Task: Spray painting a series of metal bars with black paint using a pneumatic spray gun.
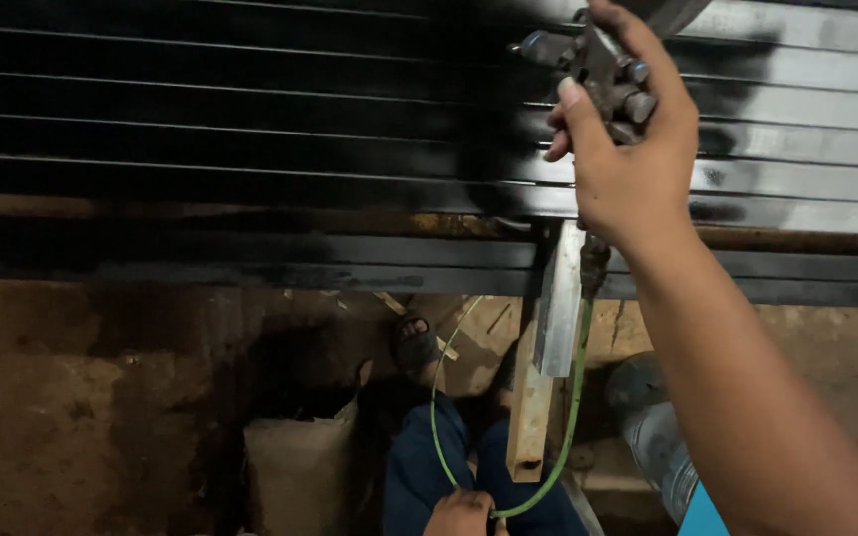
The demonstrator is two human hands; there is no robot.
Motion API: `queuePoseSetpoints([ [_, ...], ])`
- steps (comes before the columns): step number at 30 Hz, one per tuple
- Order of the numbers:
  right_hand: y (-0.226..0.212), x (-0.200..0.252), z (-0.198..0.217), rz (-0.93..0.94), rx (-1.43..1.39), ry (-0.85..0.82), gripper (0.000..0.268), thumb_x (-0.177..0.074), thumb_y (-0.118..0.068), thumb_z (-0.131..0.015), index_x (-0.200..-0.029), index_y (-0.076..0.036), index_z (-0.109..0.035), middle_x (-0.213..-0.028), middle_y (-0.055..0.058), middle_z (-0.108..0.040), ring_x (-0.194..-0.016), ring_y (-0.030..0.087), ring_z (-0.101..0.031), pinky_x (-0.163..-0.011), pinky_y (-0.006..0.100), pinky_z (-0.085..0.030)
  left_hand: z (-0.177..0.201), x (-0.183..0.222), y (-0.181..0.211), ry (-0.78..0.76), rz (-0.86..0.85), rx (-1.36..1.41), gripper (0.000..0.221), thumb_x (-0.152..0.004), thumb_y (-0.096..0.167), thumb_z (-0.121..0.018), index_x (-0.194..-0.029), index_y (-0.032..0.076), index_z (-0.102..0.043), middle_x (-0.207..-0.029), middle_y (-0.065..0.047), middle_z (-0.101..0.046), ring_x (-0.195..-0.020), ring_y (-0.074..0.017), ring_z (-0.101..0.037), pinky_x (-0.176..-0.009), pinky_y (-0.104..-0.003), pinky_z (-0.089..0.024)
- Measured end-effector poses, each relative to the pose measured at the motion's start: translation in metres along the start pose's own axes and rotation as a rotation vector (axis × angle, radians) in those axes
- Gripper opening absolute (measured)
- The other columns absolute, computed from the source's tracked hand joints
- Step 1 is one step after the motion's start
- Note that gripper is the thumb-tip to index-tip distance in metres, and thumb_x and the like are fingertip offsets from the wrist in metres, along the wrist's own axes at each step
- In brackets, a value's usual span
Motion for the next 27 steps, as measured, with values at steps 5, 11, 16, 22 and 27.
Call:
queuePoseSetpoints([
  [5,0.013,0.004,0.019,-0.052,0.047,0.048,0.037,-0.115,0.004,-0.056,-0.149,-0.010,-0.050,-0.093,0.013,-0.063,-0.074,0.017,-0.063,-0.072,0.030,-0.066,-0.007,-0.003,-0.004,-0.071,-0.017,-0.033,0.028,-0.098,0.038,-0.051,-0.108,0.014,-0.062,-0.105,-0.007,-0.061,-0.103,-0.0283,-0.053,-0.087,-0.045,-0.044],
  [11,0.024,0.008,0.046,-0.093,0.080,0.142,0.039,-0.114,0.004,-0.057,-0.149,-0.011,-0.051,-0.089,0.010,-0.062,-0.070,0.014,-0.061,-0.069,0.028,-0.063,0.011,0.005,0.010,-0.159,0.043,-0.019,0.027,-0.104,0.039,-0.044,-0.104,0.016,-0.059,-0.099,-0.006,-0.056,-0.100,-0.0261,-0.052,-0.089,-0.044,-0.042],
  [16,0.048,0.015,0.075,-0.030,0.108,0.161,0.039,-0.118,0.002,-0.059,-0.154,-0.006,-0.045,-0.094,0.015,-0.066,-0.080,0.020,-0.066,-0.073,0.032,-0.066,-0.001,0.002,0.005,-0.128,0.030,-0.074,0.036,-0.101,0.044,-0.045,-0.113,0.014,-0.059,-0.116,-0.008,-0.060,-0.111,-0.0295,-0.051,-0.093,-0.048,-0.043],
  [22,0.052,0.028,0.102,-0.011,0.154,0.193,0.038,-0.123,0.002,-0.055,-0.157,-0.012,-0.045,-0.095,0.015,-0.064,-0.074,0.019,-0.061,-0.078,0.034,-0.064,-0.006,0.002,0.005,-0.094,0.045,-0.138,0.033,-0.099,0.044,-0.048,-0.111,0.015,-0.060,-0.115,-0.007,-0.061,-0.110,-0.0290,-0.052,-0.091,-0.046,-0.044],
  [27,0.066,0.035,0.132,-0.032,0.230,0.273,0.040,-0.121,0.005,-0.057,-0.154,-0.015,-0.048,-0.096,0.012,-0.064,-0.072,0.017,-0.060,-0.074,0.032,-0.061,-0.006,-0.001,0.002,-0.048,0.050,-0.117,0.030,-0.096,0.041,-0.049,-0.108,0.016,-0.060,-0.113,-0.006,-0.061,-0.108,-0.0292,-0.053,-0.086,-0.048,-0.047],
])
Point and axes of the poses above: each hand's wrist, its own x-axis away from the middle knuckle, its own z-axis out of the back of the hand, y = z × x, the point moved 7 cm from there along -x, towards the middle knuckle
